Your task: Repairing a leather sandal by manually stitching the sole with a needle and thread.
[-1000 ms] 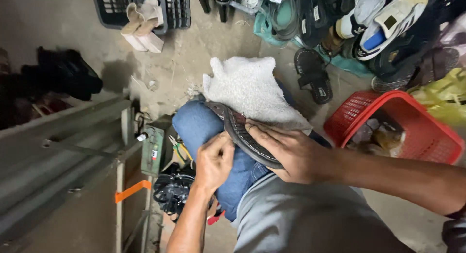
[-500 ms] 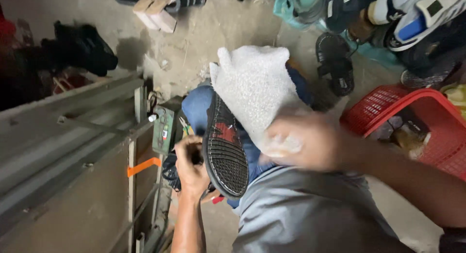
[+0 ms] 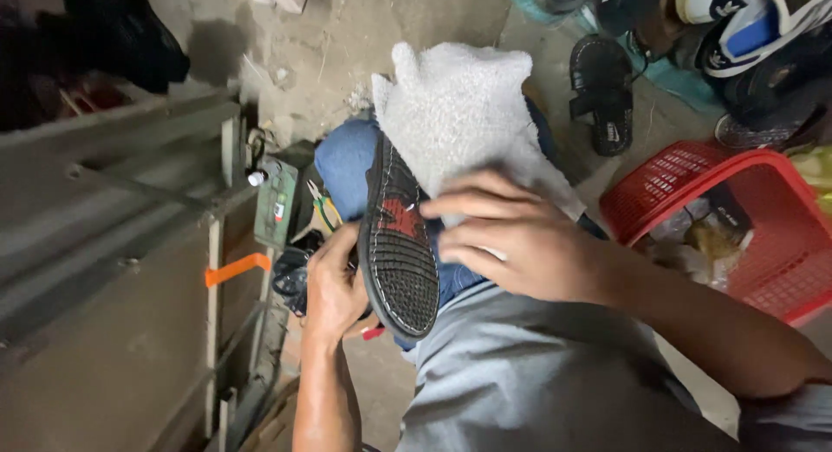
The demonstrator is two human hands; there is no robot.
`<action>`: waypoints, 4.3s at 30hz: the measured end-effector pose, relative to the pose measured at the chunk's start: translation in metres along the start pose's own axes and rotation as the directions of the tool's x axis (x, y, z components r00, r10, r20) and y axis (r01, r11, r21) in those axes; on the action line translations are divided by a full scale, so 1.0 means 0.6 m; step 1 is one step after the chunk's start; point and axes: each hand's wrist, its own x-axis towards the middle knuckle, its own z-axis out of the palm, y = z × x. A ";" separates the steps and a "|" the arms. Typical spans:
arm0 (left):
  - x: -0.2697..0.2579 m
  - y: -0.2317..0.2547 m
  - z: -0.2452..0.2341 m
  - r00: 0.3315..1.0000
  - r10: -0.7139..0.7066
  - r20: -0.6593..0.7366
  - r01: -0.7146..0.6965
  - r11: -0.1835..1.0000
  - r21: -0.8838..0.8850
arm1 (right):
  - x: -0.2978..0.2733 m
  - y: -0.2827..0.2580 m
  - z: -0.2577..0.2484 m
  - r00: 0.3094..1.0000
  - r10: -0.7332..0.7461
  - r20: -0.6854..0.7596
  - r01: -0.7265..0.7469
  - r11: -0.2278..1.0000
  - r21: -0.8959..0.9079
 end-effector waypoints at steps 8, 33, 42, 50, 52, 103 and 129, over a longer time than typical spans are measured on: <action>0.030 0.052 0.006 0.981 -0.175 0.079 0.171 0.984 0.053 | 0.018 0.009 0.026 0.943 0.332 -0.028 -0.330 0.942 0.063; 0.021 -0.073 0.012 0.999 0.017 -0.042 -0.004 0.954 0.301 | 0.044 -0.006 0.036 0.971 0.198 -0.134 -0.217 0.965 -0.147; -0.006 -0.057 0.004 0.984 -0.158 -0.079 0.174 0.940 0.292 | -0.007 0.003 0.058 0.967 0.200 -0.159 -0.236 0.937 -0.257; 0.001 0.007 -0.029 0.936 -0.203 0.287 0.224 0.974 -0.041 | -0.010 -0.108 0.101 0.955 0.295 -0.029 -0.270 0.828 -0.491; -0.002 -0.012 -0.027 0.898 -0.224 0.378 0.295 0.945 -0.140 | -0.015 -0.105 0.100 0.968 0.233 -0.093 -0.249 0.842 -0.479; -0.076 -0.051 0.111 0.997 -0.069 -0.024 0.025 0.636 -0.771 | -0.083 0.017 0.007 0.945 0.180 -0.273 -0.230 0.959 -0.163; -0.091 0.013 0.157 0.867 -0.280 -0.412 0.110 0.914 -0.390 | -0.090 -0.006 0.056 0.976 0.018 -0.215 -0.107 0.906 -0.410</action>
